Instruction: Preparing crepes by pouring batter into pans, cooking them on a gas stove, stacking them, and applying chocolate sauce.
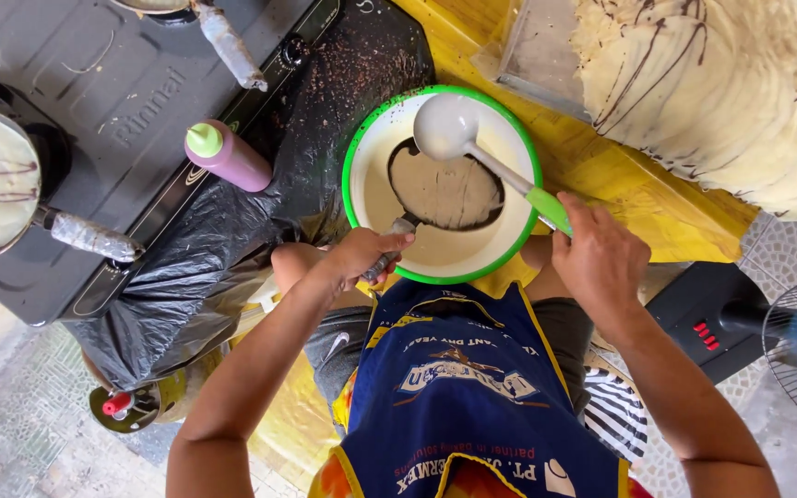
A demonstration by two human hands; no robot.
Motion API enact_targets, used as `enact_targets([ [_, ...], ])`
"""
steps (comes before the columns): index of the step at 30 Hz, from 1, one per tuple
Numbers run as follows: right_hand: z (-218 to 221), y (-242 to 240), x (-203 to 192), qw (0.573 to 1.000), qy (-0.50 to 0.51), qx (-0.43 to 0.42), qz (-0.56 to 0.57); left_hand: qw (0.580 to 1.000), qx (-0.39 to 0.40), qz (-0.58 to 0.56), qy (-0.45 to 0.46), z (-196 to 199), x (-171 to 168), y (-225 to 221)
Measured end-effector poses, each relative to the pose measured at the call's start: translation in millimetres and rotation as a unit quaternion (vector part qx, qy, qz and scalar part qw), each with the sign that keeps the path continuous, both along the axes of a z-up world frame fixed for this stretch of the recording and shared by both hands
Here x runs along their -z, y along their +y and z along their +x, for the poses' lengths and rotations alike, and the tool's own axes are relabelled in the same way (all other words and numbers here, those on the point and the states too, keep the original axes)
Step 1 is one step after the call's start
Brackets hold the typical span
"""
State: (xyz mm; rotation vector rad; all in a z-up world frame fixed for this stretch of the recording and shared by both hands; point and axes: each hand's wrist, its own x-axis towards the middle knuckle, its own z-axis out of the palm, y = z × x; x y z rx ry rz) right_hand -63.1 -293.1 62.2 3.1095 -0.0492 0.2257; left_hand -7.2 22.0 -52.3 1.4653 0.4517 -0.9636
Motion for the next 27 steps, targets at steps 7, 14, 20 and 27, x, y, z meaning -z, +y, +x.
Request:
enact_targets([
  [7,4,-16,50,0.985,0.086,0.090,0.119,0.991,0.081,0.092,-0.048,-21,-47,-2],
  [14,-15,-47,48,0.992,-0.116,0.049,-0.027,0.994,-0.035,-0.024,-0.098,-52,-7,3],
  [20,-13,-35,22,0.969,-0.211,0.017,-0.125,0.983,-0.093,-0.127,-0.098,-66,18,-11],
  [27,-2,-30,28,0.964,-0.246,-0.019,-0.103,0.976,-0.076,-0.194,-0.064,-66,16,-17],
])
